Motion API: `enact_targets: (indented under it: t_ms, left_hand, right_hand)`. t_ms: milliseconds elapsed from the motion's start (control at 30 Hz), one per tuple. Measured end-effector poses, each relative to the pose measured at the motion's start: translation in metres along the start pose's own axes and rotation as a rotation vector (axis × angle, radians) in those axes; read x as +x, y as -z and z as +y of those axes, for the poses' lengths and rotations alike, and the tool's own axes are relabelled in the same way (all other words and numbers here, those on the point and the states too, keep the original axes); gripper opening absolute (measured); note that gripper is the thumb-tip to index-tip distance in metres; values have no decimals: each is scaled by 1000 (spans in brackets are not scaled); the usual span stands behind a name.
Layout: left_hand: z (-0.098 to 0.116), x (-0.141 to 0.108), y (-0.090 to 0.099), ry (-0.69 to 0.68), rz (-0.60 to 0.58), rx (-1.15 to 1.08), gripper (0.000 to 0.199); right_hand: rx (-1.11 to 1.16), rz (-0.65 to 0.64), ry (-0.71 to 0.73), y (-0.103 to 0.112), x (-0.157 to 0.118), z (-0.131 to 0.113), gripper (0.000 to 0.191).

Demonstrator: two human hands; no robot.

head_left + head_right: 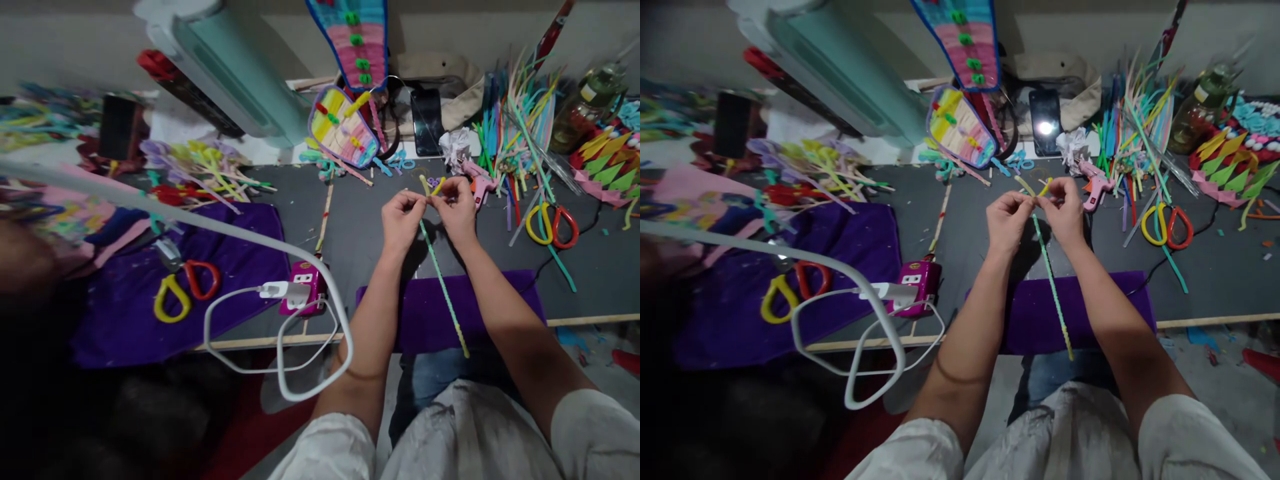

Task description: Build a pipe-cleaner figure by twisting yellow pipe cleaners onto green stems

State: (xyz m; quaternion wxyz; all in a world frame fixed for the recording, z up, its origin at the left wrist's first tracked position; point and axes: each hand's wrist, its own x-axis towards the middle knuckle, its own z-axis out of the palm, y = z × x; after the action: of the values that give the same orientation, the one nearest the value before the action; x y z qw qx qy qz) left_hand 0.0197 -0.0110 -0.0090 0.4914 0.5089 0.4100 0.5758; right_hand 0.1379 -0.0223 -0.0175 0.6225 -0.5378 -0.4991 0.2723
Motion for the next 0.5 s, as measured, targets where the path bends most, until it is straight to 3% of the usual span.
enact_targets:
  t_ms: [200, 400, 500]
  left_hand:
    - [5, -2, 0, -206, 9, 167, 14]
    - [3, -1, 1, -425, -23, 401, 21]
    - [0, 0, 1, -464, -37, 441, 21]
  right_hand:
    - [229, -150, -223, -2, 0, -2, 36]
    - [417, -143, -377, 0, 0, -10, 36]
    - [457, -130, -408, 2, 2, -10, 36]
